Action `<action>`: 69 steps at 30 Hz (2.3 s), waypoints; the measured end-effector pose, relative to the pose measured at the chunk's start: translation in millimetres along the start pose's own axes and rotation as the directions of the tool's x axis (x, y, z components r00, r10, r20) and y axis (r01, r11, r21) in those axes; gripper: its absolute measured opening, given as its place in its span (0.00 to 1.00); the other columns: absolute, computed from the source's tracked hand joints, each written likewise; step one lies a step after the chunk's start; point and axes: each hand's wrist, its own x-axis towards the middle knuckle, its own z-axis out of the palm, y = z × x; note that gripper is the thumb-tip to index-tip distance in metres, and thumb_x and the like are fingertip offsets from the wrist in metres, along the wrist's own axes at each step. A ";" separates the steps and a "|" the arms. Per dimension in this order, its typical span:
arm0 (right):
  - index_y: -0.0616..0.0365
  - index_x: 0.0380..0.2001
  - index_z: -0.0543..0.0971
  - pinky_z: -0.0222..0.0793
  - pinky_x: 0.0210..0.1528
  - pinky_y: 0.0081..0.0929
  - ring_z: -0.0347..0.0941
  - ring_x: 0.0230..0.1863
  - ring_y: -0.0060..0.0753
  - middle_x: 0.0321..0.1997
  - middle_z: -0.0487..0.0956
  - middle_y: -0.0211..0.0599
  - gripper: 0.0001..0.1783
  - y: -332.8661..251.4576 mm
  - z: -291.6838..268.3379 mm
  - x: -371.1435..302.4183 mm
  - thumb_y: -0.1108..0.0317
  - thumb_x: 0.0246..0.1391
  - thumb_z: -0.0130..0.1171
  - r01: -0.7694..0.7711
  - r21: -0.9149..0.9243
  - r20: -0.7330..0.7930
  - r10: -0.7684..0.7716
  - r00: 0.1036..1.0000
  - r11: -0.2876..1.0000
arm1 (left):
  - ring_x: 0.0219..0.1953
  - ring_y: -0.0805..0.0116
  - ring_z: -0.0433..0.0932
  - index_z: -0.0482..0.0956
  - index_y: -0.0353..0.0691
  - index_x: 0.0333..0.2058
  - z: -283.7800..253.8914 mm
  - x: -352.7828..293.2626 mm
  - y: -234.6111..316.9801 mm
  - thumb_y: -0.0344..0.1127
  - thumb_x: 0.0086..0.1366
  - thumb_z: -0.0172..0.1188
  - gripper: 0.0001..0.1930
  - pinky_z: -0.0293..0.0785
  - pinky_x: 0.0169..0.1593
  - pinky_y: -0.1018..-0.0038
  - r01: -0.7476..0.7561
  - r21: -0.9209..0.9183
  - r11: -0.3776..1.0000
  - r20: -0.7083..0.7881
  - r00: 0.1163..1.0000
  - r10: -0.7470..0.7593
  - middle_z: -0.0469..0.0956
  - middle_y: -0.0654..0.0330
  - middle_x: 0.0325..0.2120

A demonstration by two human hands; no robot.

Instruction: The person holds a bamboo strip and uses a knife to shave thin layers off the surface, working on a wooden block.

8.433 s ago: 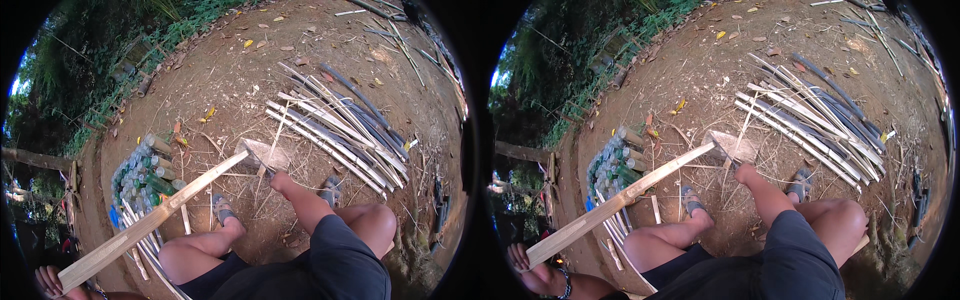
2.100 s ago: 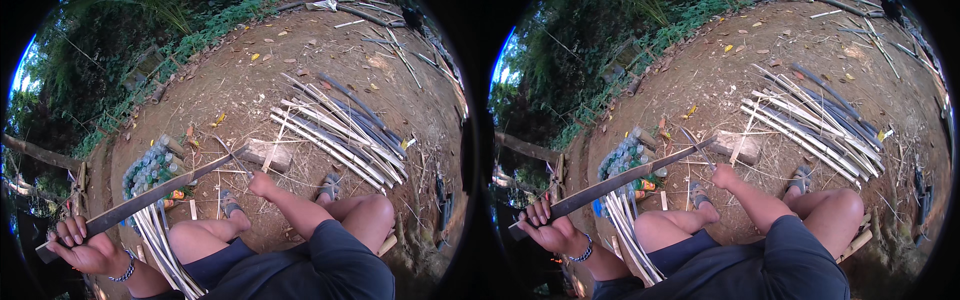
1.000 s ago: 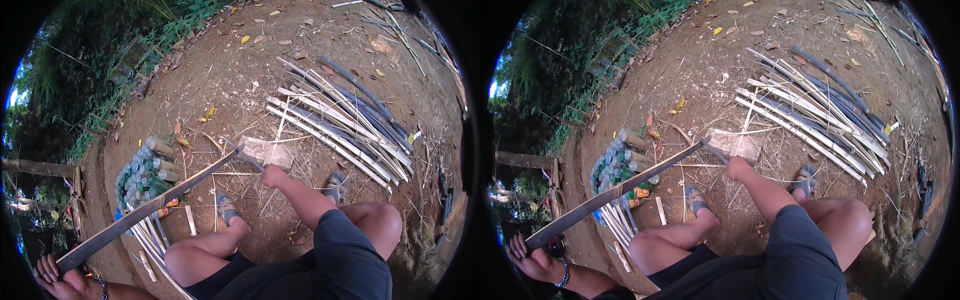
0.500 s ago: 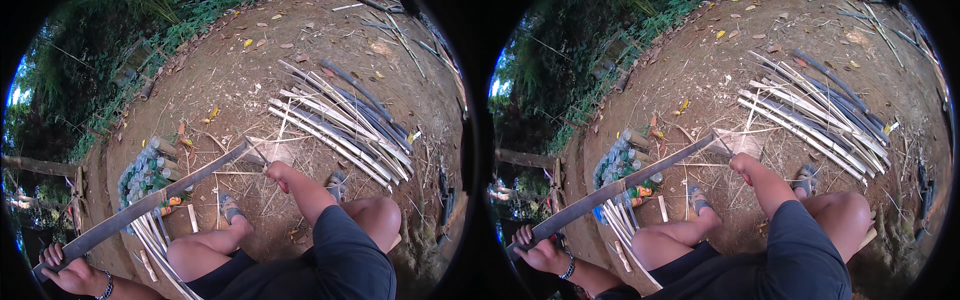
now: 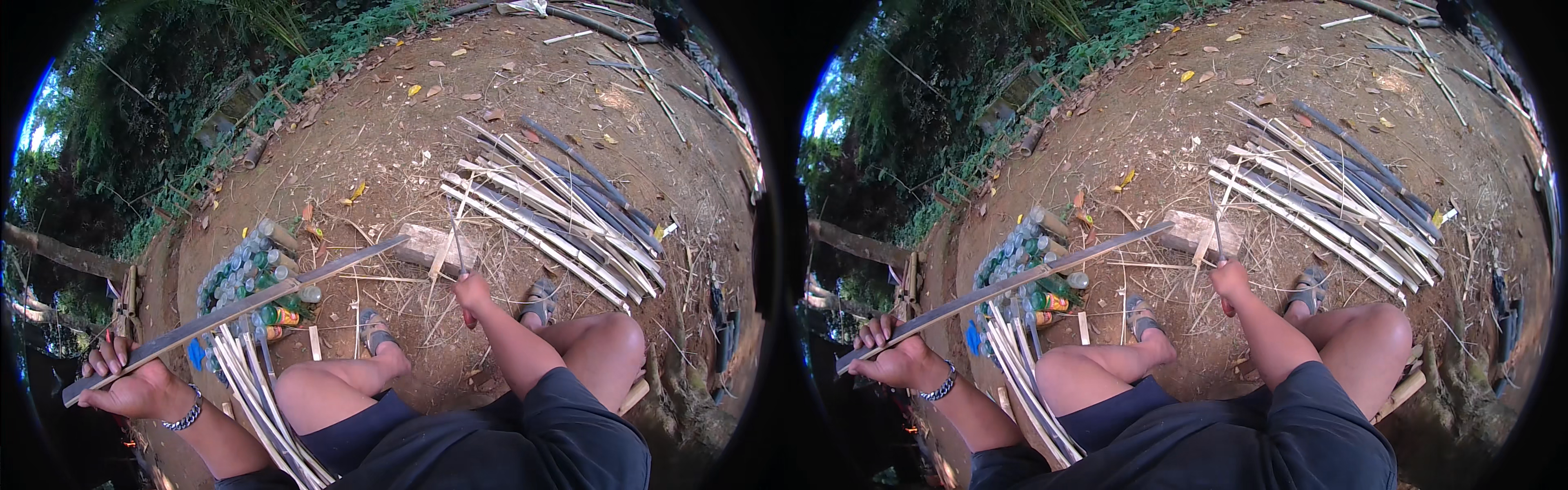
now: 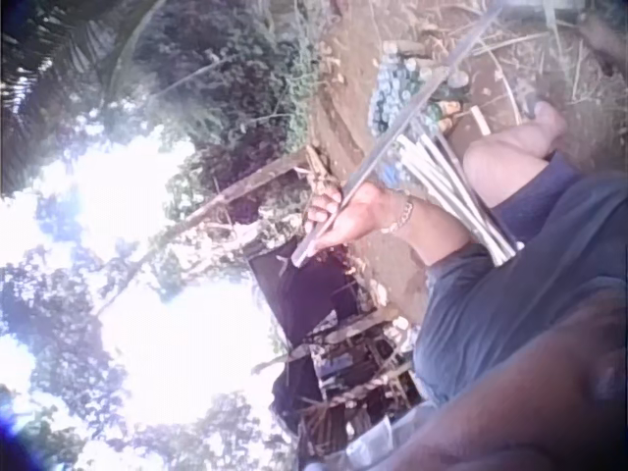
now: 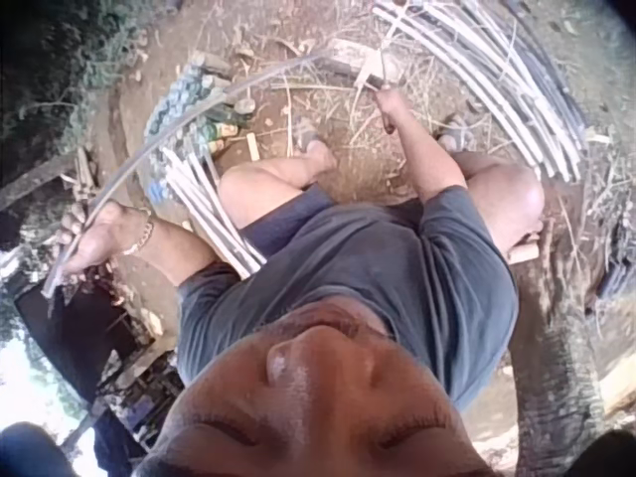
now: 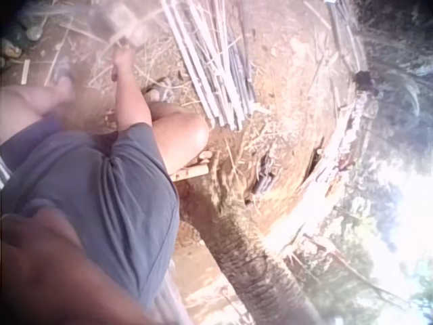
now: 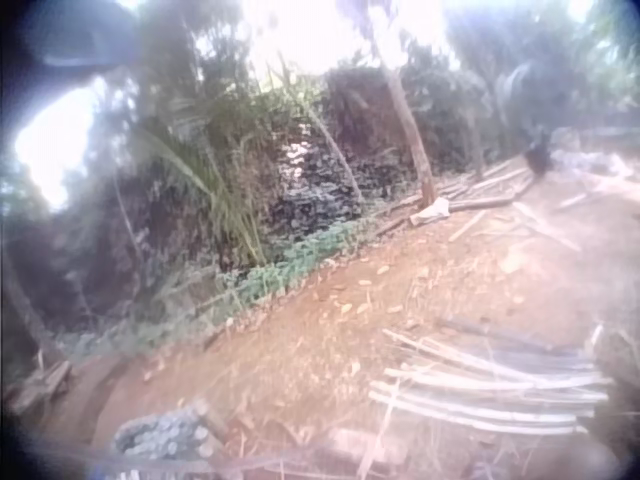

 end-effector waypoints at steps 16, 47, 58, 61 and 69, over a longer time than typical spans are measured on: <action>0.60 0.34 0.72 0.71 0.40 0.47 0.76 0.35 0.57 0.29 0.78 0.53 0.13 -118.8 29.9 -93.1 0.66 0.45 0.56 0.465 0.005 0.409 -0.426 0.807 0.885 | 0.19 0.79 0.61 0.70 0.43 0.26 2.1 -34.5 27.3 0.53 0.65 0.53 0.19 0.62 0.25 0.81 0.060 0.096 0.994 -0.053 0.997 -0.055 0.61 0.69 0.17; 0.61 0.38 0.72 0.71 0.41 0.45 0.76 0.34 0.53 0.30 0.78 0.52 0.15 -74.5 47.2 -23.5 0.65 0.47 0.57 0.363 -0.056 0.495 -0.289 0.819 0.930 | 0.18 0.76 0.62 0.63 0.41 0.21 -3.2 -11.0 19.4 0.55 0.63 0.54 0.24 0.61 0.27 0.79 0.069 0.094 0.993 -0.057 0.996 -0.064 0.62 0.67 0.15; 0.66 0.41 0.74 0.70 0.46 0.44 0.75 0.40 0.58 0.37 0.78 0.60 0.20 -4.6 47.8 19.0 0.63 0.46 0.54 0.088 -0.174 0.386 -0.014 0.923 0.981 | 0.18 0.74 0.62 0.62 0.41 0.19 -25.9 6.3 20.1 0.61 0.65 0.46 0.28 0.61 0.26 0.78 0.196 0.076 0.978 -0.053 0.980 -0.192 0.62 0.65 0.14; 0.65 0.40 0.74 0.70 0.46 0.44 0.75 0.40 0.59 0.37 0.77 0.60 0.20 -2.3 70.1 16.6 0.63 0.45 0.55 0.213 -0.116 0.391 -0.152 0.908 0.970 | 0.19 0.74 0.63 0.62 0.41 0.19 -28.8 9.2 19.3 0.60 0.65 0.45 0.28 0.62 0.28 0.77 0.215 0.071 0.974 -0.030 0.976 -0.214 0.63 0.65 0.15; 0.64 0.36 0.76 0.70 0.41 0.43 0.75 0.37 0.58 0.34 0.78 0.60 0.18 19.0 48.9 56.8 0.61 0.47 0.55 0.055 -0.242 0.342 0.032 0.939 0.969 | 0.28 0.72 0.67 0.67 0.40 0.20 -25.6 -2.4 24.5 0.53 0.68 0.47 0.24 0.66 0.37 0.76 0.081 0.224 0.971 0.026 0.996 -0.089 0.66 0.63 0.21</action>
